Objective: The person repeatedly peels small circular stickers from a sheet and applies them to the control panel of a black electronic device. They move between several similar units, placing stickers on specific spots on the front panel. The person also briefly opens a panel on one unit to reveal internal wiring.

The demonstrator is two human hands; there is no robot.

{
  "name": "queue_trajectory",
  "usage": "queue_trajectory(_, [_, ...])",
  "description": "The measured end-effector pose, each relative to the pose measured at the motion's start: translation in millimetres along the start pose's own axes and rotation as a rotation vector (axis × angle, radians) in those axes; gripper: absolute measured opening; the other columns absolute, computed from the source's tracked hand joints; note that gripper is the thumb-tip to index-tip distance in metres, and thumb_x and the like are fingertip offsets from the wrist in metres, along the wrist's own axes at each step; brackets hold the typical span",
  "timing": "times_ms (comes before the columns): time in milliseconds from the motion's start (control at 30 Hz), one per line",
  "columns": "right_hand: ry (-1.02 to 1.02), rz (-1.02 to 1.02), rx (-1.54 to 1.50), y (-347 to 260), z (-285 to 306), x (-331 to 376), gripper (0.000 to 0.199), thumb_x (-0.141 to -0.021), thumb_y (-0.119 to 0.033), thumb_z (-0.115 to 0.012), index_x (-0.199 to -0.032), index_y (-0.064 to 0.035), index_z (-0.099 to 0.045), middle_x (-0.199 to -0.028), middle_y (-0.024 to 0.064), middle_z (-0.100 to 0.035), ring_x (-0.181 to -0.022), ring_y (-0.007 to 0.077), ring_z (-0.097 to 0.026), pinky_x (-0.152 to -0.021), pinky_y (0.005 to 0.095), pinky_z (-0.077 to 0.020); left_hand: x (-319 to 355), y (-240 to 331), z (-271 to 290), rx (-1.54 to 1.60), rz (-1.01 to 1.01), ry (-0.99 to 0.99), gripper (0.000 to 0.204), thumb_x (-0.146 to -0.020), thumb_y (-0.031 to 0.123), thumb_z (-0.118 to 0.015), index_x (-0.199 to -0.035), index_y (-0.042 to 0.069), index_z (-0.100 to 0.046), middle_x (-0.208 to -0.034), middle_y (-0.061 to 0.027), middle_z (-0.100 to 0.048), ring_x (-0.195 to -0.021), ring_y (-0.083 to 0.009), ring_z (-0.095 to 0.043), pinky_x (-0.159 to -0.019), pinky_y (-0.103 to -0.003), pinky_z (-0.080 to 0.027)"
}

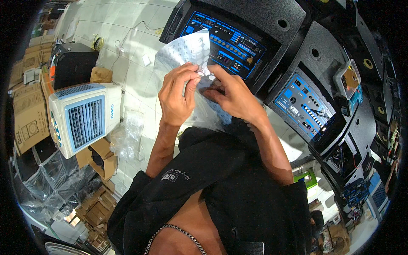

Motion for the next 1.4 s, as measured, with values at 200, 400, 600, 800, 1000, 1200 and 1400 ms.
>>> queue_trajectory(200, [-0.008, -0.061, 0.018, 12.0, -5.9, -4.3, 0.042, -0.083, 0.003, -0.067, -0.121, 0.0004, -0.047, -0.096, 0.0233, -0.069, -0.094, 0.0287, -0.070, -0.076, 0.0367, -0.0520, 6.2, -20.5, 2.9, 0.245, 0.350, -0.083, 0.010, -0.092, 0.009, -0.063, -0.098, 0.001, -0.063, -0.102, -0.0113, -0.070, -0.100, -0.0241, -0.065, -0.089, -0.034, -0.048])
queue_trajectory(400, [0.056, -0.021, 0.125, 36.1, -5.1, -5.9, 0.041, -0.084, 0.000, -0.065, -0.121, -0.0004, -0.049, -0.091, 0.0238, -0.067, -0.085, 0.0352, -0.069, -0.073, 0.0398, -0.0509, 2.2, -64.7, 7.5, 0.587, 0.683, -0.044, 0.017, -0.094, 0.013, -0.061, -0.101, -0.001, -0.066, -0.097, -0.0068, -0.070, -0.090, -0.0120, -0.062, -0.086, -0.026, -0.046])
queue_trajectory(600, [-0.056, 0.015, 0.495, 44.8, -6.3, 11.5, 0.041, -0.083, 0.002, -0.059, -0.123, -0.0054, -0.053, -0.093, 0.0241, -0.067, -0.081, 0.0405, -0.065, -0.073, 0.0462, -0.0510, -34.9, -148.2, 12.2, 0.604, 0.778, 0.091, 0.019, -0.094, 0.016, -0.061, -0.101, -0.002, -0.066, -0.099, -0.0107, -0.070, -0.093, -0.0173, -0.065, -0.091, -0.030, -0.048])
queue_trajectory(800, [-0.295, 0.040, 0.592, 75.9, -50.9, 29.8, 0.047, -0.078, 0.005, -0.055, -0.124, -0.0085, -0.055, -0.109, 0.0153, -0.068, -0.095, 0.0354, -0.068, -0.082, 0.0445, -0.0545, -37.5, -239.3, -74.2, 0.464, 0.781, -0.278, 0.024, -0.091, 0.019, -0.064, -0.103, -0.001, -0.070, -0.094, -0.0089, -0.072, -0.087, -0.0156, -0.066, -0.082, -0.027, -0.050])
queue_trajectory(1000, [-0.391, -0.079, 0.495, 105.6, -74.9, 51.4, 0.041, -0.078, 0.002, -0.055, -0.118, -0.0076, -0.057, -0.109, 0.0157, -0.067, -0.089, 0.0374, -0.066, -0.076, 0.0469, -0.0528, 14.0, -267.9, -179.2, 0.162, 0.611, -0.400, 0.021, -0.085, 0.026, -0.069, -0.091, 0.007, -0.074, -0.089, -0.0129, -0.067, -0.085, -0.0260, -0.064, -0.078, -0.036, -0.049])
queue_trajectory(1200, [-0.323, -0.154, 0.411, 112.9, -64.2, 60.8, 0.045, -0.077, 0.006, -0.052, -0.120, -0.0081, -0.056, -0.108, 0.0161, -0.067, -0.095, 0.0384, -0.064, -0.082, 0.0486, -0.0498, 31.8, -285.7, -214.1, -0.056, 0.501, -0.304, 0.022, -0.082, 0.025, -0.072, -0.089, 0.004, -0.074, -0.093, -0.0135, -0.065, -0.088, -0.0266, -0.061, -0.083, -0.038, -0.048])
queue_trajectory(1400, [-0.315, -0.190, 0.378, 118.0, -63.7, 57.9, 0.047, -0.076, 0.007, -0.052, -0.120, -0.0077, -0.056, -0.107, 0.0165, -0.068, -0.096, 0.0381, -0.064, -0.083, 0.0483, -0.0496, 36.3, -285.5, -215.9, 0.006, 0.583, -0.314, 0.013, -0.082, 0.021, -0.070, -0.083, 0.008, -0.073, -0.104, -0.0109, -0.059, -0.106, -0.0292, -0.049, -0.095, -0.043, -0.038])
Point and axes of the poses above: each hand's wrist, its own x-axis away from the middle knuckle, its own z-axis out of the back of the hand, y = z × x, the point moved 4 cm from there along -x, towards the middle knuckle
